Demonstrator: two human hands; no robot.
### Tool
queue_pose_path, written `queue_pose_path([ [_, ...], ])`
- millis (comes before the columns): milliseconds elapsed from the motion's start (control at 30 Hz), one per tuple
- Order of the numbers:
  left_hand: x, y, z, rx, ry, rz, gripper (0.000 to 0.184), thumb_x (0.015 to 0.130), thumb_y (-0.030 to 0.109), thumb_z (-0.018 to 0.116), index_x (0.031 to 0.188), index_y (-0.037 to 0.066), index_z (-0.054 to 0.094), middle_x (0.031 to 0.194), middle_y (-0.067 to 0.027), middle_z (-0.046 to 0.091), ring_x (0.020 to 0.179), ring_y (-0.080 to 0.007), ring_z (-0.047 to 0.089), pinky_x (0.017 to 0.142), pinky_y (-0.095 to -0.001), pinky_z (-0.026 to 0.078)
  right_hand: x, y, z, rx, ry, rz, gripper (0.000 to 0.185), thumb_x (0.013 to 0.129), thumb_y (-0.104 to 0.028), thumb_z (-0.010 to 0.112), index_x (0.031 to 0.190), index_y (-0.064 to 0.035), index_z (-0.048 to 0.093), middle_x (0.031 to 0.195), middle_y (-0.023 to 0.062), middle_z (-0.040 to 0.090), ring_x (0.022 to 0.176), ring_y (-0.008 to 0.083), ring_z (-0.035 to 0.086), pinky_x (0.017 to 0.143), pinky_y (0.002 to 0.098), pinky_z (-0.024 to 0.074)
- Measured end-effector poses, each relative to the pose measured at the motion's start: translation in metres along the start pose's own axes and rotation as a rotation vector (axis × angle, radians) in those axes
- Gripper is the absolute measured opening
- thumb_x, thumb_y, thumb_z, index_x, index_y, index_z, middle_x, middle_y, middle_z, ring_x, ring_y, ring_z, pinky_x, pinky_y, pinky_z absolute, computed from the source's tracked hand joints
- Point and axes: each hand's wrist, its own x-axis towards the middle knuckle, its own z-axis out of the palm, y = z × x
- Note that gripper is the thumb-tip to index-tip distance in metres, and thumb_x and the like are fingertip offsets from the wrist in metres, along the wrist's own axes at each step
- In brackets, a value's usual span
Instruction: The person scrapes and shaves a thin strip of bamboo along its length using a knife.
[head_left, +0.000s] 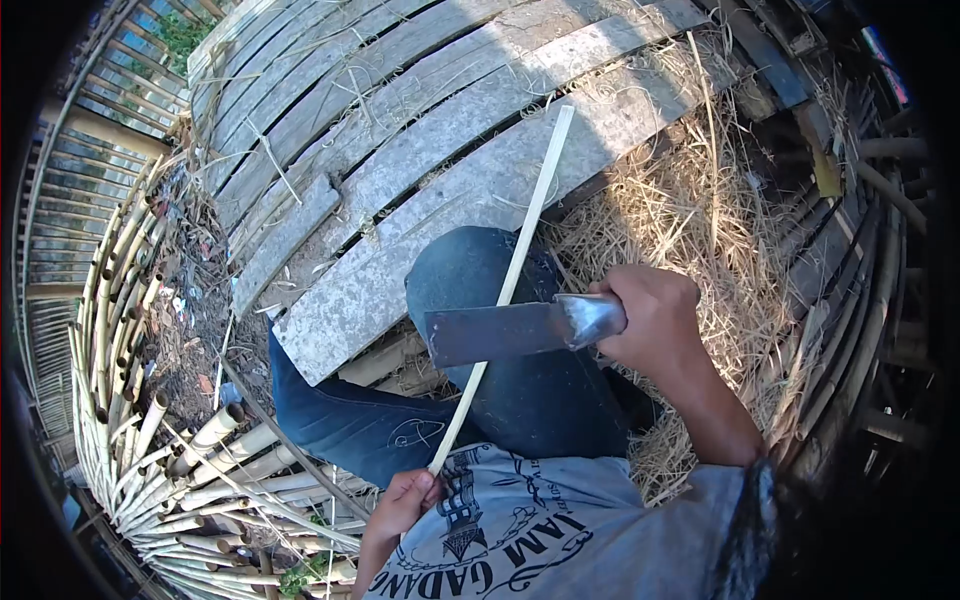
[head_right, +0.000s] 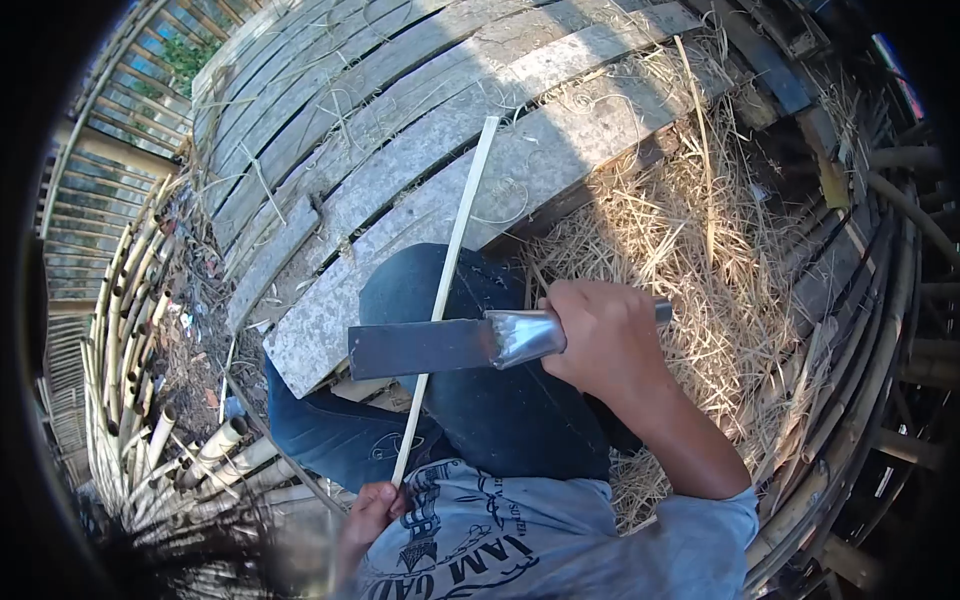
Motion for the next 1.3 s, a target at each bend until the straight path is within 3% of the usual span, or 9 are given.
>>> queue_pose_path([
  [133, -0.005, -0.001, 0.003, 0.095, -0.009, 0.096, 0.043, 0.102, 0.030, 0.039, 0.067, 0.005, 0.041, 0.060, 0.0047, 0.034, 0.056, -0.0083, 0.028, 0.052, -0.0248, 0.027, 0.032, 0.024, 0.012, -0.114, -0.070, -0.042, 0.020, 0.059, -0.013, 0.070, 0.070, -0.0064, 0.054, 0.063, 0.0108, 0.059, 0.058, 0.0309, 0.060, 0.057, 0.0416, 0.0484],
  [267, -0.012, -0.007, 0.003, 0.027, -0.014, 0.015, 0.046, 0.101, 0.033, 0.038, 0.066, 0.005, 0.039, 0.060, 0.0033, 0.035, 0.057, -0.0083, 0.028, 0.052, -0.0244, 0.026, 0.083, 0.077, 0.003, -0.169, 0.020, 0.571, 0.020, 0.070, -0.018, 0.067, 0.080, -0.0011, 0.065, 0.071, 0.0195, 0.064, 0.067, 0.0358, 0.064, 0.065, 0.0432, 0.0510],
  [333, -0.014, -0.021, -0.008, -0.027, -0.030, 0.038, 0.047, 0.101, 0.037, 0.037, 0.065, 0.006, 0.038, 0.057, 0.0027, 0.035, 0.053, -0.0082, 0.028, 0.049, -0.0246, 0.025, 0.088, 0.146, 0.001, -0.424, 0.077, 0.631, 0.024, 0.075, -0.020, 0.063, 0.086, 0.0014, 0.068, 0.078, 0.0225, 0.066, 0.072, 0.0360, 0.066, 0.068, 0.0422, 0.0515],
  [533, 0.001, -0.022, -0.020, -0.183, 0.088, 0.115, 0.048, 0.100, 0.040, 0.039, 0.064, 0.008, 0.038, 0.052, 0.0020, 0.035, 0.046, -0.0086, 0.029, 0.043, -0.0249, 0.023, 0.013, 0.158, 0.042, -0.086, 0.115, 0.851, 0.022, 0.076, -0.022, 0.064, 0.078, 0.0000, 0.065, 0.063, 0.0163, 0.061, 0.058, 0.0306, 0.061, 0.059, 0.0380, 0.0466],
  [667, 0.014, 0.011, -0.028, -0.171, -0.021, 0.097, 0.047, 0.099, 0.039, 0.042, 0.065, 0.006, 0.040, 0.053, 0.0028, 0.035, 0.047, -0.0079, 0.030, 0.043, -0.0243, 0.024, -0.035, 0.117, 0.068, 0.143, 0.108, 0.822, 0.025, 0.077, -0.020, 0.066, 0.068, 0.0018, 0.058, 0.054, 0.0085, 0.051, 0.048, 0.0171, 0.048, 0.052, 0.0336, 0.0407],
  [767, 0.021, 0.054, -0.028, 0.261, 0.075, 0.149, 0.042, 0.097, 0.036, 0.048, 0.071, 0.004, 0.046, 0.057, 0.0033, 0.036, 0.050, -0.0061, 0.035, 0.044, -0.0225, 0.029, -0.034, 0.095, 0.056, 0.253, 0.137, 0.836, 0.028, 0.078, -0.022, 0.068, 0.066, -0.0004, 0.056, 0.053, 0.0043, 0.051, 0.048, 0.0131, 0.046, 0.050, 0.0324, 0.0389],
  [1000, 0.050, 0.124, 0.005, 0.242, -0.160, 0.003, 0.041, 0.101, 0.039, 0.037, 0.076, 0.006, 0.043, 0.059, 0.0030, 0.037, 0.050, -0.0060, 0.032, 0.043, -0.0229, 0.026, -0.052, 0.041, 0.012, 0.850, 0.478, 0.876, 0.029, 0.084, -0.022, 0.067, 0.066, -0.0040, 0.053, 0.053, -0.0017, 0.048, 0.048, 0.0078, 0.045, 0.048, 0.0246, 0.0389],
  [1167, 0.053, 0.127, 0.039, 0.376, -0.220, -0.096, 0.042, 0.101, 0.039, 0.033, 0.076, 0.007, 0.043, 0.058, 0.0026, 0.039, 0.050, -0.0060, 0.034, 0.044, -0.0223, 0.028, -0.098, 0.037, -0.008, 0.882, 0.344, 0.667, 0.042, 0.097, -0.036, 0.042, 0.073, -0.0021, 0.050, 0.060, 0.0008, 0.049, 0.054, 0.0083, 0.049, 0.050, 0.0236, 0.0411],
  [1300, 0.044, 0.129, 0.056, 0.865, -0.031, 0.114, 0.039, 0.100, 0.030, 0.038, 0.078, 0.000, 0.047, 0.052, -0.0065, 0.044, 0.046, -0.0151, 0.042, 0.045, -0.0331, 0.033, -0.092, 0.028, -0.013, 0.522, 0.090, 0.532, 0.036, 0.090, -0.033, 0.058, 0.074, -0.0016, 0.050, 0.057, 0.0058, 0.048, 0.051, 0.0162, 0.049, 0.051, 0.0299, 0.0419],
])
